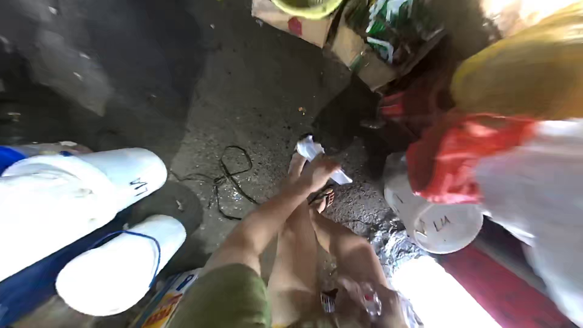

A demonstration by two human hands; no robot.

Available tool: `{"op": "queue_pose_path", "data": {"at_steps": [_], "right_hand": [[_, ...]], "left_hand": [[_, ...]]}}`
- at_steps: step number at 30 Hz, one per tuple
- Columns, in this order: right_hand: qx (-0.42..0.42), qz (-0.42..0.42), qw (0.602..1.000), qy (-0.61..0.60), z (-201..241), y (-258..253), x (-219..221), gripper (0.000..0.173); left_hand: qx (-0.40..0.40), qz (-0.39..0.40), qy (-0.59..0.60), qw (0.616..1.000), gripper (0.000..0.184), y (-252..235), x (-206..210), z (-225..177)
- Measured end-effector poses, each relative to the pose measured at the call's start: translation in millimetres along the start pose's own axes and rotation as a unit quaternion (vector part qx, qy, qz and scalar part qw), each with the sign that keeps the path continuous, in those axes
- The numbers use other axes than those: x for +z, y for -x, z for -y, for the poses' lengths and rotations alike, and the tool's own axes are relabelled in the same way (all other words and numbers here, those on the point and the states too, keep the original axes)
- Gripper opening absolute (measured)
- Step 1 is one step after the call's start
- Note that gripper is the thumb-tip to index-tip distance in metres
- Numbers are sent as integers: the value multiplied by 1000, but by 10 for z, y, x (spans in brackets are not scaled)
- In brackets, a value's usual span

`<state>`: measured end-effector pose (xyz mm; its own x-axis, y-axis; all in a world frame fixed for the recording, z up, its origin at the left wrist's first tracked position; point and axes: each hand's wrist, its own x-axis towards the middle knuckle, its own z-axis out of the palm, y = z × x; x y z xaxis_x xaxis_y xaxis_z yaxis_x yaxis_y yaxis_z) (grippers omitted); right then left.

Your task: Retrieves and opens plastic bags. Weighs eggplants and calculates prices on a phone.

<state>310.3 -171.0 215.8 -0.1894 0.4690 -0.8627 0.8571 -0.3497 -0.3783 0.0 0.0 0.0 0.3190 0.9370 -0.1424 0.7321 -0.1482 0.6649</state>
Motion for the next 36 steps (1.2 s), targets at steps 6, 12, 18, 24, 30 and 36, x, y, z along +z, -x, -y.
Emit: {"op": "queue_pose_path", "data": {"at_steps": [6, 12, 18, 24, 30, 36], "right_hand": [[68, 15, 993, 97, 390, 192, -216, 64], [98, -69, 992, 39, 641, 993, -928, 53], [85, -331, 900, -271, 336, 2079, -1284, 49], [6, -510, 527, -680, 123, 3288, -1050, 33], [61, -601, 475, -640, -119, 3778, -82, 30], [62, -663, 341, -664, -442, 4109, 1123, 30]], "left_hand": [[-69, -95, 46, 992, 30, 666, -1646, -1517], [-226, -107, 35, 968, 30, 924, -3129, -2660], [-117, -130, 77, 982, 30, 1033, -3741, -3233], [79, 23, -34, 996, 33, 860, -3563, -3704], [278, 212, -62, 935, 30, 784, -2956, -4366], [380, 316, -55, 867, 28, 908, -2251, -5186]]}}
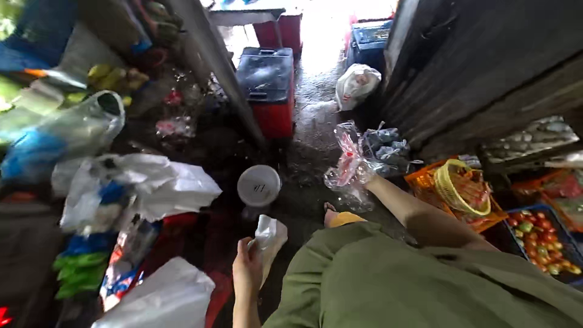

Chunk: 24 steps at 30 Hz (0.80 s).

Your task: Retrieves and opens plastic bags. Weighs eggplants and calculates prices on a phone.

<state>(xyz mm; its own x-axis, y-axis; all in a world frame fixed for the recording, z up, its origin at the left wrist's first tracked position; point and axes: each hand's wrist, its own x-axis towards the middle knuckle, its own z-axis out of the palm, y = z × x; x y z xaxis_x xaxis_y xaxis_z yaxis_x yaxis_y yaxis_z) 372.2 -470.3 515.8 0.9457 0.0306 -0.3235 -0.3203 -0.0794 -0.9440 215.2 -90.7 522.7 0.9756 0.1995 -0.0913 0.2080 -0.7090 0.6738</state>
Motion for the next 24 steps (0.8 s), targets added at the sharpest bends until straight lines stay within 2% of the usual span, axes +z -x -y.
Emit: {"op": "queue_pose_path", "data": {"at_steps": [2, 4, 7, 9, 12, 14, 17, 20, 22, 24], "right_hand": [[17, -66, 997, -46, -76, -9, -334, 30], [52, -109, 993, 3, -126, -39, -666, 34], [74, -74, 989, 108, -144, -120, -1152, 33], [82, -49, 982, 162, -93, -419, -1421, 33], [97, 3, 962, 255, -123, -1223, -1924, 37], [166, 44, 938, 302, -219, -1912, -2258, 39], [276, 125, 876, 374, -198, -2803, -2665, 42], [279, 191, 837, 431, -13, -3499, -3012, 43], [281, 183, 845, 417, 116, -3899, -3232, 40], [287, 154, 871, 368, 122, -4278, -3452, 39]], "left_hand": [[27, 9, -12, 1000, 29, -286, 129, -150], [43, 12, -30, 999, 30, -593, 270, -299], [53, 30, -36, 997, 33, -1121, 540, -549], [69, 45, -22, 996, 37, -1524, 796, -724], [124, 70, 12, 990, 36, -2262, 1331, -972], [149, 64, -5, 987, 31, -2831, 1748, -1194], [143, 89, -59, 984, 25, -3678, 2360, -1705], [146, 142, -107, 973, 32, -4535, 2896, -2281], [171, 174, -125, 962, 32, -5106, 3226, -2653], [178, 224, -148, 947, 30, -5652, 3548, -3024]]}}
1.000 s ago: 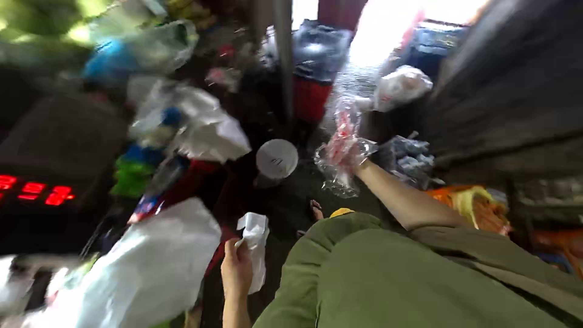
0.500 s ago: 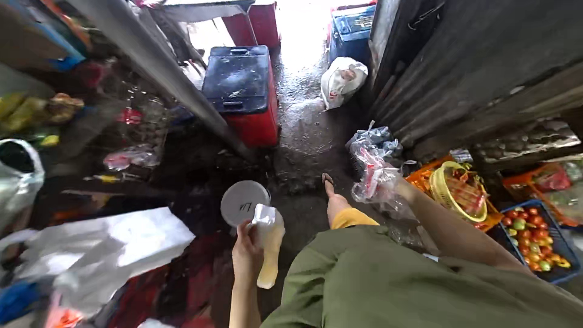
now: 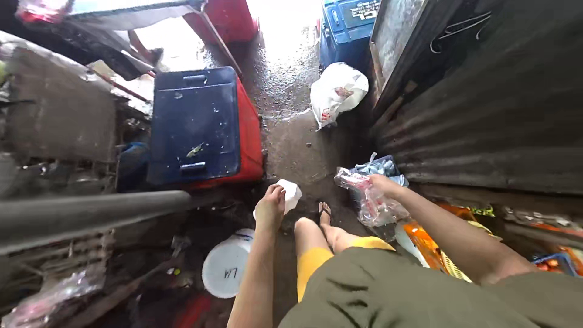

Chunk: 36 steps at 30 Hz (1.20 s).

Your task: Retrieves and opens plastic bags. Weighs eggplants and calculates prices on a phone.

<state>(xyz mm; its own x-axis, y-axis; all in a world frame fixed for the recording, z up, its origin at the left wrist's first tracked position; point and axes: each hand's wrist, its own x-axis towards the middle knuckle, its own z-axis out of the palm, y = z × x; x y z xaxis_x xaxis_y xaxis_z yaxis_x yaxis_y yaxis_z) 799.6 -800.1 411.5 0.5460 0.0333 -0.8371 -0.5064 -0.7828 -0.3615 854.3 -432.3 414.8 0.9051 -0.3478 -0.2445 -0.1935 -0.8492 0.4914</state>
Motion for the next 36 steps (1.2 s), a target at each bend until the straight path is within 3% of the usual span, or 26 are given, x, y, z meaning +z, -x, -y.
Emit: {"op": "queue_pose_path", "data": {"at_steps": [5, 9, 13, 15, 19, 22, 24, 28, 31, 32, 34, 36], "right_hand": [[44, -63, 993, -89, -11, -1070, -681, 48], [114, -76, 981, -137, 54, -2039, -1138, 52], [137, -39, 972, -188, -40, -3044, -1483, 54], [147, 2, 967, -206, -116, -3601, -1631, 56], [191, 35, 954, -229, -441, -4842, -1704, 52], [191, 7, 945, -265, -722, -5795, -1636, 51], [165, 2, 952, -257, -821, -6258, -1695, 58], [170, 27, 932, -320, -734, -6481, -2020, 45], [72, 36, 903, -422, -465, -5859, -2588, 20], [78, -2, 908, -412, -244, -5520, -2826, 23], [209, -108, 911, -340, 308, -5169, -3304, 24], [201, -126, 959, -153, 158, -5273, -3650, 33]], "left_hand": [[-30, 192, -31, 980, 44, -1761, 103, -347], [-30, 291, -37, 956, 46, -3030, 665, -345], [-24, 365, -39, 930, 81, -4024, 1291, -353], [-51, 409, -60, 909, 85, -4531, 1580, -370], [-75, 427, -129, 892, 75, -5377, 2328, -270], [-95, 426, -93, 895, 77, -5881, 2949, -71], [-85, 405, -72, 908, 67, -6100, 3133, -20], [-36, 300, 18, 953, 48, -6061, 2893, -183], [11, 189, 115, 975, 29, -5953, 2546, -285], [14, 164, 149, 975, 25, -5932, 2374, -335], [16, 149, 237, 960, 23, -5938, 1929, -515], [42, 136, 364, 920, 20, -5990, 1451, -786]]}}
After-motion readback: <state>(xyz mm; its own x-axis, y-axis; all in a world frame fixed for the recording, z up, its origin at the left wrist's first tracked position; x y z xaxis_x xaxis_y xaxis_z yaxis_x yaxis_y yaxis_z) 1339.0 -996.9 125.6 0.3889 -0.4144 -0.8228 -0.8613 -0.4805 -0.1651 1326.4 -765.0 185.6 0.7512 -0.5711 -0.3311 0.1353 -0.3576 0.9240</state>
